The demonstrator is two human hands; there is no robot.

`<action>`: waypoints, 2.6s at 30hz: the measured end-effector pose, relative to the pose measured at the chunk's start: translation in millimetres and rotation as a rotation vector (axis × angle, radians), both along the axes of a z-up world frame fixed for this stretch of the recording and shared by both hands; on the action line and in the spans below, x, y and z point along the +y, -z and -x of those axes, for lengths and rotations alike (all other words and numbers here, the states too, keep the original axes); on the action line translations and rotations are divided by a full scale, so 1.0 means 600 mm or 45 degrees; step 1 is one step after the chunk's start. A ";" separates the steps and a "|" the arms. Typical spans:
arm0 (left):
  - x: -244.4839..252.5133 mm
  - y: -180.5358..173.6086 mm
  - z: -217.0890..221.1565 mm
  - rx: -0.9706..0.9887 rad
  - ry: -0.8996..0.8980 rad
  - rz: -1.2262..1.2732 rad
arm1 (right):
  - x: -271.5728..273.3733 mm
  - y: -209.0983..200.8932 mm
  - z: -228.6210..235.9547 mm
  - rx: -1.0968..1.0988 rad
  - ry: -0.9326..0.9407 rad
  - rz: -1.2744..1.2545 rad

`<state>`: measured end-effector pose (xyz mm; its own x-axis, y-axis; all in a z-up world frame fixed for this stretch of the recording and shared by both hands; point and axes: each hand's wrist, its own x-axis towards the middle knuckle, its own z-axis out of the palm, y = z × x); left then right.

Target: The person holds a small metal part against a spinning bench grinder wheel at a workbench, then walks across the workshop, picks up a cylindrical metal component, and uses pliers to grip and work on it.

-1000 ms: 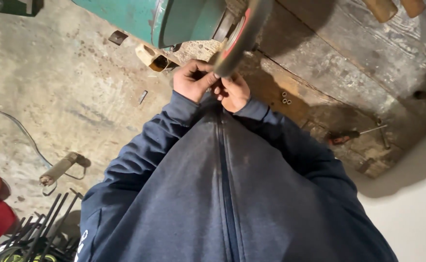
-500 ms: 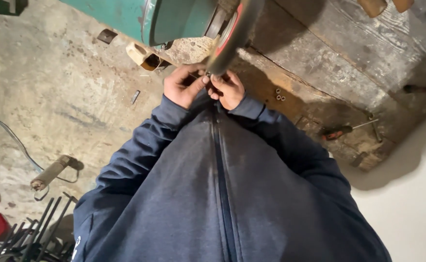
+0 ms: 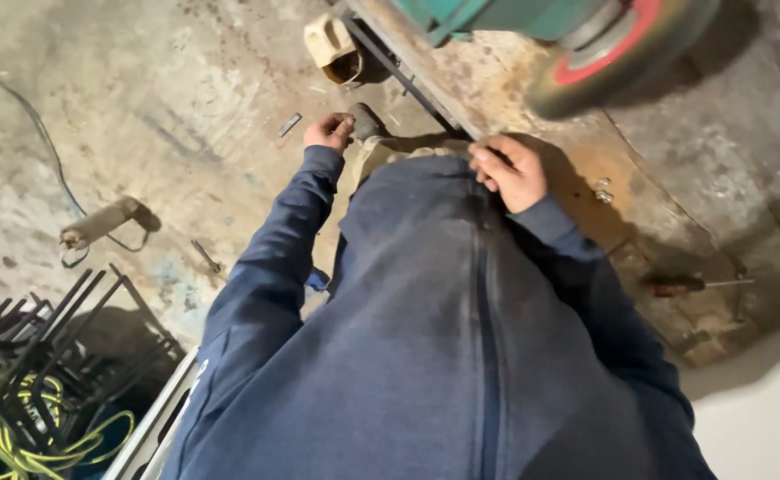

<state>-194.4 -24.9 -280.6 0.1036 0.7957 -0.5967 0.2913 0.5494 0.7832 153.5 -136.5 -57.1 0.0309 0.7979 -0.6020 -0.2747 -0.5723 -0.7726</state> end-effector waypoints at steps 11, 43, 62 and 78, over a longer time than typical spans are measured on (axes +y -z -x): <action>0.105 0.096 0.062 0.528 0.137 0.132 | -0.068 -0.013 0.066 -0.149 0.073 0.113; -0.121 -0.395 -0.315 0.189 1.095 -0.435 | -0.147 -0.099 -0.258 -1.074 -0.224 -0.343; 0.049 -0.498 -0.289 -0.502 0.749 -0.828 | 0.013 0.005 0.035 0.737 0.662 -0.179; 0.047 -0.465 -0.326 -0.790 0.448 -0.138 | 0.023 0.067 0.062 0.632 0.959 -0.438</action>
